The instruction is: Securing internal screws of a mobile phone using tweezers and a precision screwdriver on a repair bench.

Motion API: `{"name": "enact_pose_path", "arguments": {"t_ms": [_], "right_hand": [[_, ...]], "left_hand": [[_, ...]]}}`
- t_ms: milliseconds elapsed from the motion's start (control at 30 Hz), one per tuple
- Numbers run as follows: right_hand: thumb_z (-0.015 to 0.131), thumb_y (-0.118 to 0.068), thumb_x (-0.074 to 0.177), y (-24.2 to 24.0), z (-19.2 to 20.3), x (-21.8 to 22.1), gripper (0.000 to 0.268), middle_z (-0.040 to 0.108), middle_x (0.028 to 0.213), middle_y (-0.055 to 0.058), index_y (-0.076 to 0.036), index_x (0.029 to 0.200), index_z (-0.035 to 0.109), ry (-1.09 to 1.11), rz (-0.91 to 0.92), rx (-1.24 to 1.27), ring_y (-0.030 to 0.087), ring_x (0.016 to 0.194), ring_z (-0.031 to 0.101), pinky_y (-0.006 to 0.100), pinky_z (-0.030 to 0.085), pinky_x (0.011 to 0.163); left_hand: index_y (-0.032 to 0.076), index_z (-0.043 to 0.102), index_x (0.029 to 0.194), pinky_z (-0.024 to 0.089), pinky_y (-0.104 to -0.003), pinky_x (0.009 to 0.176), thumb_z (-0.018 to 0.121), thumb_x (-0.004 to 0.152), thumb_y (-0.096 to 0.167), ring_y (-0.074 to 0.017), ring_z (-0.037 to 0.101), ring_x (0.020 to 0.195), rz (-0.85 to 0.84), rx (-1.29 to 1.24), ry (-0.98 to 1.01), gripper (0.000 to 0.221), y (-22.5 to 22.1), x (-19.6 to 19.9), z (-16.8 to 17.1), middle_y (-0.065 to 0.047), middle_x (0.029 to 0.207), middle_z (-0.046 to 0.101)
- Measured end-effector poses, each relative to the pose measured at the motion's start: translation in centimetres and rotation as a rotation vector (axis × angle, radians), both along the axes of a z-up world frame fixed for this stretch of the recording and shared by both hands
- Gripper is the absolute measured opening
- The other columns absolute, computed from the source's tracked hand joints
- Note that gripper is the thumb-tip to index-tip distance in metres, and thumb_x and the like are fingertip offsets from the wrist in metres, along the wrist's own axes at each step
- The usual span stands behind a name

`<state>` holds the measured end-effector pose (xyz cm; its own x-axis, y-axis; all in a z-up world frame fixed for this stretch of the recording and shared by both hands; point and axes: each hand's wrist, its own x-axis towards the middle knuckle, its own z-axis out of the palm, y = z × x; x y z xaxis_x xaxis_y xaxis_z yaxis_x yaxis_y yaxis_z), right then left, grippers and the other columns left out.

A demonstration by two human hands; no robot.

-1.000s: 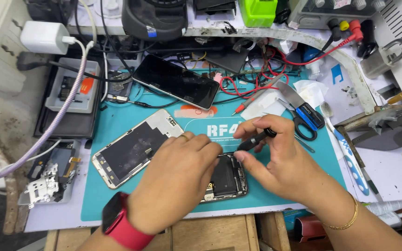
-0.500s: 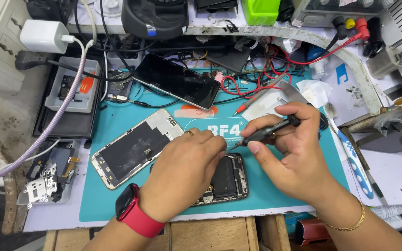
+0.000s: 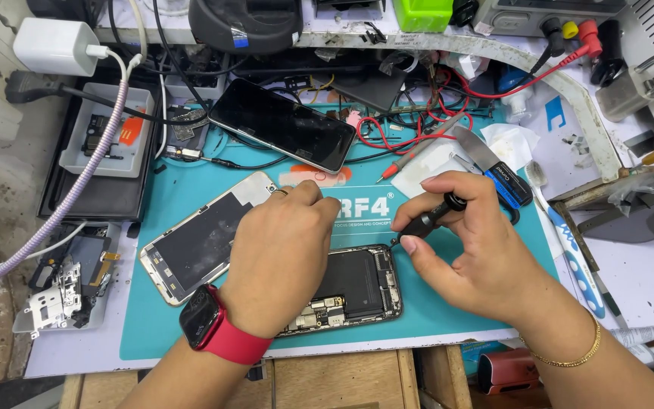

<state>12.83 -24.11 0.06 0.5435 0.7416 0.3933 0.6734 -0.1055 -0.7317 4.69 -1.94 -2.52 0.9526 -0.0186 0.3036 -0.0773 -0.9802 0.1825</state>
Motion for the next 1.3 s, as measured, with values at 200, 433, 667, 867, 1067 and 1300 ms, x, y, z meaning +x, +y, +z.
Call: {"name": "enact_pose_path", "arguments": {"t_ms": [200, 433, 667, 867, 1067, 1300], "right_hand": [[0.069, -0.009, 0.094, -0.2, -0.3, -0.1, 0.046, 0.069, 0.102, 0.011, -0.007, 0.124, 0.035, -0.173, -0.03, -0.043, 0.019, 0.088, 0.069, 0.031, 0.06, 0.085], [0.076, -0.014, 0.093, -0.3, -0.9, 0.0, 0.048, 0.066, 0.099, 0.013, -0.008, 0.119, 0.037, -0.367, -0.012, -0.026, 0.024, 0.087, 0.07, 0.034, 0.063, 0.081], [0.072, -0.007, 0.093, 0.0, -0.5, -0.3, 0.046, 0.067, 0.104, 0.014, -0.007, 0.122, 0.035, -0.278, 0.004, -0.007, 0.022, 0.091, 0.07, 0.032, 0.06, 0.084], [0.073, -0.007, 0.092, 0.0, -0.5, -0.3, 0.048, 0.067, 0.102, 0.013, -0.007, 0.122, 0.037, -0.275, -0.039, -0.02, 0.02, 0.089, 0.071, 0.029, 0.061, 0.081], [0.073, -0.009, 0.092, -0.1, -0.8, -0.1, 0.05, 0.066, 0.101, 0.012, -0.01, 0.122, 0.034, -0.262, -0.023, -0.008, 0.021, 0.091, 0.07, 0.031, 0.061, 0.083], [0.076, -0.01, 0.091, -0.2, -1.3, 0.0, 0.049, 0.066, 0.098, 0.012, -0.01, 0.12, 0.036, -0.338, -0.017, -0.005, 0.023, 0.086, 0.068, 0.032, 0.062, 0.079]], "left_hand": [[0.011, 0.06, 0.08, 0.044, -0.052, 0.052, 0.056, 0.088, 0.003, -0.0369, 0.057, 0.067, 0.016, -0.051, -0.032, 0.012, 0.8, -0.8, 0.9, -0.01, 0.081, 0.059], [0.009, 0.065, 0.09, 0.045, -0.048, 0.052, 0.056, 0.1, 0.015, -0.0324, 0.056, 0.061, -0.025, -0.172, -0.041, 0.014, 1.4, -2.8, 1.9, -0.005, 0.075, 0.059], [-0.003, 0.06, 0.131, 0.047, -0.048, 0.077, 0.053, 0.082, 0.001, -0.0377, 0.057, 0.095, -0.361, -0.24, -0.041, 0.049, 1.0, -3.0, 2.6, -0.018, 0.126, 0.069], [-0.002, 0.056, 0.134, 0.045, -0.049, 0.079, 0.052, 0.086, 0.007, -0.0371, 0.054, 0.105, -0.321, -0.164, -0.011, 0.049, 0.6, -3.3, 2.5, -0.015, 0.131, 0.065], [0.0, 0.055, 0.138, 0.043, -0.049, 0.083, 0.05, 0.087, 0.008, -0.0366, 0.054, 0.106, -0.222, -0.176, -0.052, 0.051, 1.1, -3.2, 2.3, -0.016, 0.128, 0.066], [0.001, 0.058, 0.134, 0.042, -0.048, 0.081, 0.047, 0.082, 0.001, -0.0356, 0.053, 0.099, -0.238, -0.155, -0.018, 0.053, 1.0, -3.3, 1.9, -0.012, 0.118, 0.069]]}}
